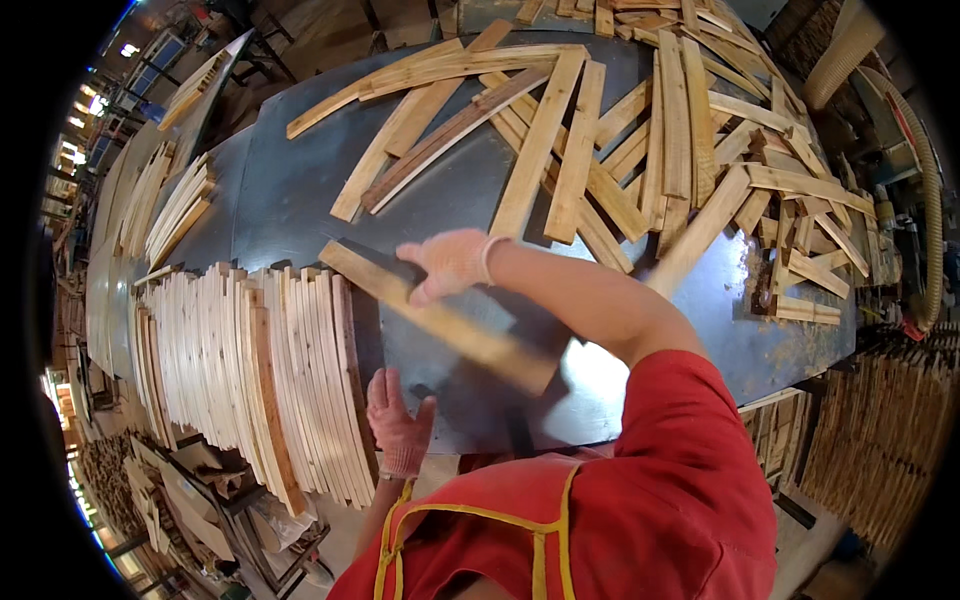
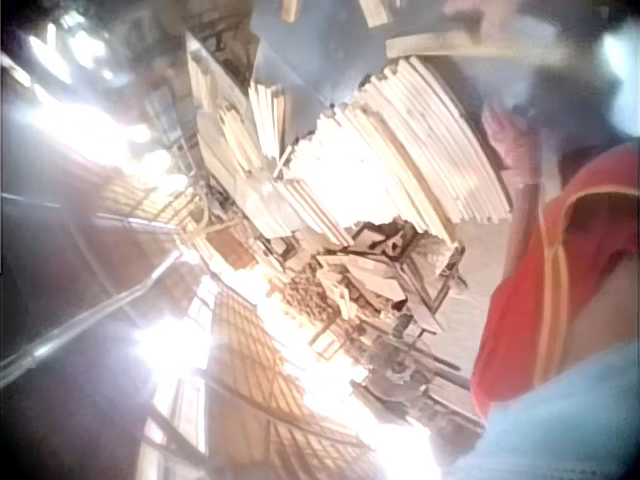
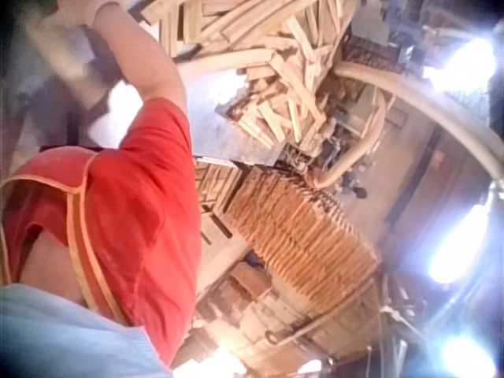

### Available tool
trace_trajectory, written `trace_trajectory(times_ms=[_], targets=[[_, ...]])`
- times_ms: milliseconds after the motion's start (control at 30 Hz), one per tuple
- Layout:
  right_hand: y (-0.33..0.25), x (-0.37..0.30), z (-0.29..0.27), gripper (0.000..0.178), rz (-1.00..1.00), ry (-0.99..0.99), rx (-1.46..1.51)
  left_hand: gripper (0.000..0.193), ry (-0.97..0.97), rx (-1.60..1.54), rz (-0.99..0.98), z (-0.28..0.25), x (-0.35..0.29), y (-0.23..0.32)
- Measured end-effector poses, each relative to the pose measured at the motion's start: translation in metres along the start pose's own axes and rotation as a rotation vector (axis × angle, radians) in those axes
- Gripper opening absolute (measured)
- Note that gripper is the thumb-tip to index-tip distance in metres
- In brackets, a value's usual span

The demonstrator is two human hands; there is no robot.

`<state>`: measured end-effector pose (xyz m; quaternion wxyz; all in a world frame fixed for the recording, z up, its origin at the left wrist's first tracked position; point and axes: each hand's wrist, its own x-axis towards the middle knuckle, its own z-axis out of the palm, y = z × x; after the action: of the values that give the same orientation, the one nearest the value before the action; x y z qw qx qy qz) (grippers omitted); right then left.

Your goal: The person picks up individual wooden planks from a scattered pile on a metal table and stacks them neatly into a growing pile. The person handles the planks one at a time, aligning them carefully to form a uniform stack.

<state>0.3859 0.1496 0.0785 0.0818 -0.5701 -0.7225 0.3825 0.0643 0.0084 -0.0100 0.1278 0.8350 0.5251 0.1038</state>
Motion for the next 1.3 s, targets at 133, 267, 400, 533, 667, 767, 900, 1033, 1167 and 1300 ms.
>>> trace_trajectory(times_ms=[133,267,400,533,667,767,900,1033,1167,1300], targets=[[0.094,-0.027,-0.070,0.059,0.230,0.698,-0.148,0.095,-0.011,-0.249,-0.243,0.022,0.041,0.060],[0.184,-0.065,-0.062,0.066,0.729,0.863,-0.307,0.100,-0.209,0.112,-0.163,0.029,0.076,0.081],[0.167,-0.067,-0.036,0.077,0.834,0.779,-0.215,0.091,0.014,0.081,-0.283,0.049,0.052,0.033],[0.145,-0.101,0.011,0.083,0.636,0.990,0.182,0.078,-0.057,-0.344,-0.461,0.016,0.044,-0.010],[0.054,-0.127,0.126,0.095,0.461,0.958,0.720,0.071,-0.124,-1.083,-0.615,0.007,0.023,-0.040],[-0.012,-0.119,0.211,0.104,0.446,0.552,1.083,0.058,-0.058,-1.358,-0.629,-0.017,0.018,-0.016],[-0.093,-0.071,0.251,0.084,0.341,0.081,0.526,0.048,-0.157,-0.751,-0.442,-0.028,-0.010,-0.048],[-0.100,0.010,0.276,0.058,0.010,-0.282,0.177,0.057,0.054,0.036,-0.155,-0.031,-0.021,-0.062],[-0.078,0.030,0.180,0.049,-0.129,-0.236,-0.010,0.080,-0.073,0.175,-0.184,-0.038,-0.032,-0.082],[0.020,0.002,0.081,0.053,-0.259,0.315,-0.902,0.085,-0.037,0.181,-0.128,-0.033,-0.041,-0.081]])
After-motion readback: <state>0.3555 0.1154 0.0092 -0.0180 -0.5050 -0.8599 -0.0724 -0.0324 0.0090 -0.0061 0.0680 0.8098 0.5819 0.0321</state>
